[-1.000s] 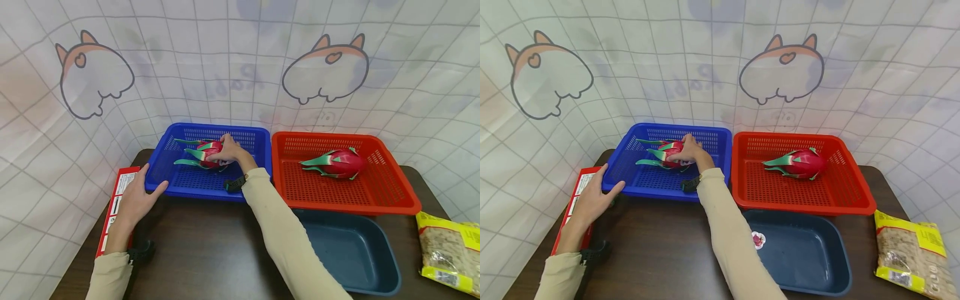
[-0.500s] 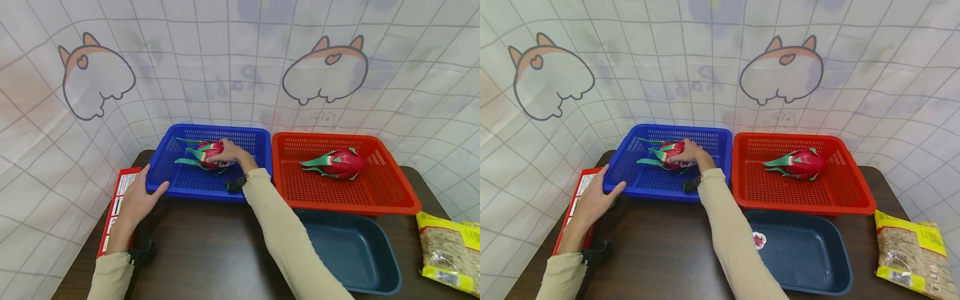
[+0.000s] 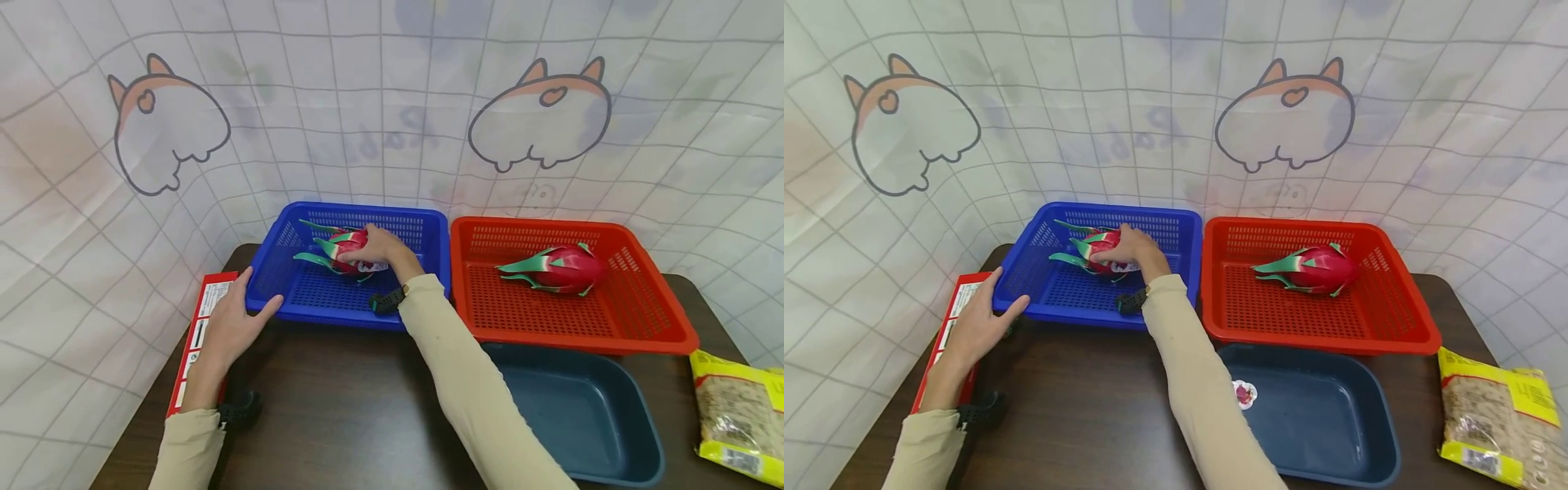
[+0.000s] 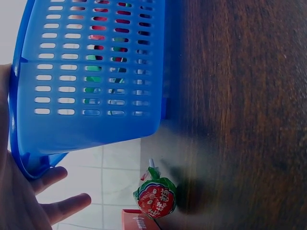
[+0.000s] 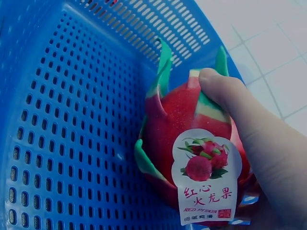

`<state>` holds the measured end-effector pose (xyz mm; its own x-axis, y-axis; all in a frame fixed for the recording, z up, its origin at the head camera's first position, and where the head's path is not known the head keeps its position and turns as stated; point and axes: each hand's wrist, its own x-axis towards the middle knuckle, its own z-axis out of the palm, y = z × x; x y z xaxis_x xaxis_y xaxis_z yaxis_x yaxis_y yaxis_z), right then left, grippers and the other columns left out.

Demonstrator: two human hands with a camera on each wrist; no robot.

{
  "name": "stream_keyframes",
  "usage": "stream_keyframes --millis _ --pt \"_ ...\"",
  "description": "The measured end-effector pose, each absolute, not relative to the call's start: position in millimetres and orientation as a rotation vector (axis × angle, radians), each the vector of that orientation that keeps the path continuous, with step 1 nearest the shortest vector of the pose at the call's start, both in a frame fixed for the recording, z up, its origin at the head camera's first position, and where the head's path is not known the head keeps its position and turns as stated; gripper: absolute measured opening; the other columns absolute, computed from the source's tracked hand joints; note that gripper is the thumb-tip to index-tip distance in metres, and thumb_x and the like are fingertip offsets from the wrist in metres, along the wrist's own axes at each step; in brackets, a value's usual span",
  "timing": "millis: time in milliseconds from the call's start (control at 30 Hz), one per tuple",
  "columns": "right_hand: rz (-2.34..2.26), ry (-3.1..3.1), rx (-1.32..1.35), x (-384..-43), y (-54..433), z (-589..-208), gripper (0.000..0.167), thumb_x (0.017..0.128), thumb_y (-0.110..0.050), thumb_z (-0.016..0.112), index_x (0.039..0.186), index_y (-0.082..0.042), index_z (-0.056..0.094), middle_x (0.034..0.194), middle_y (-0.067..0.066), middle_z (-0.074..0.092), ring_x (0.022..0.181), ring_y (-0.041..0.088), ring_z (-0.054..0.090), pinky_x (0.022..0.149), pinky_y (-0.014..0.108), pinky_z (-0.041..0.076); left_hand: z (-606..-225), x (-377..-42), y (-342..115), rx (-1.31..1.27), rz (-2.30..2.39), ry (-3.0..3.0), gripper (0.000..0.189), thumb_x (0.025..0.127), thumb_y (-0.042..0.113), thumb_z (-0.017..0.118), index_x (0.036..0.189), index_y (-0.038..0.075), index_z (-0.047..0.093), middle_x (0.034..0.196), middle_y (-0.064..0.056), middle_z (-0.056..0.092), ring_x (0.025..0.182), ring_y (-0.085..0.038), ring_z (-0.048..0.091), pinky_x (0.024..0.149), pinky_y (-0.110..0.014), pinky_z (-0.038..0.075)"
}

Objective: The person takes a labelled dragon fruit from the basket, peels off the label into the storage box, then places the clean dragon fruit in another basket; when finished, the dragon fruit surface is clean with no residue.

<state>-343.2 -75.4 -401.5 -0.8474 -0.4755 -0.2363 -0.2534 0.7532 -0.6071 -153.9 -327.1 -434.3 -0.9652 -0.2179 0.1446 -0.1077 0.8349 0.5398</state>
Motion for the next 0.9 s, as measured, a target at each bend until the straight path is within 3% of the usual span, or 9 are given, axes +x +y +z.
stream_keyframes --millis 167,433,667,900 --pt "-0.696 2.634 -0.57 -345.3 -75.5 -397.7 0.093 0.079 -0.067 0.062 0.147 -0.011 0.033 0.136 0.01 0.052 0.119 0.026 0.053 0.097 0.041 0.052 -434.4 -154.0 -325.9 0.251 -0.815 -2.818 0.093 0.088 0.067 0.05 0.157 0.018 0.012 0.156 -0.02 0.031 0.135 -0.047 0.039 0.102 -0.071 0.034" --pt "-0.542 2.69 -0.559 -343.5 -72.0 -381.9 0.098 0.081 -0.069 0.057 0.153 -0.012 0.022 0.147 0.011 0.044 0.129 0.031 0.047 0.108 0.049 0.042 -433.6 -152.4 -327.0 0.249 -0.807 -2.804 0.092 0.088 0.066 0.05 0.157 0.017 0.012 0.155 -0.021 0.032 0.133 -0.047 0.04 0.101 -0.071 0.035" --pt "-0.722 2.668 -0.57 -338.9 -64.3 -366.3 0.089 0.081 -0.07 0.055 0.144 -0.013 0.034 0.132 0.012 0.055 0.111 0.027 0.057 0.093 0.041 0.051 -434.2 -151.3 -327.6 0.269 -0.8 -2.812 0.094 0.087 0.068 0.05 0.157 0.019 0.012 0.157 -0.019 0.03 0.135 -0.047 0.039 0.102 -0.071 0.035" --pt "-0.866 2.673 -0.566 -325.6 -52.1 -342.8 0.09 0.077 -0.073 0.057 0.141 -0.013 0.037 0.129 0.011 0.059 0.106 0.026 0.06 0.087 0.04 0.053 -434.7 -149.7 -323.9 0.266 -0.807 -2.808 0.093 0.087 0.067 0.05 0.157 0.018 0.012 0.157 -0.02 0.03 0.135 -0.049 0.038 0.1 -0.072 0.036"
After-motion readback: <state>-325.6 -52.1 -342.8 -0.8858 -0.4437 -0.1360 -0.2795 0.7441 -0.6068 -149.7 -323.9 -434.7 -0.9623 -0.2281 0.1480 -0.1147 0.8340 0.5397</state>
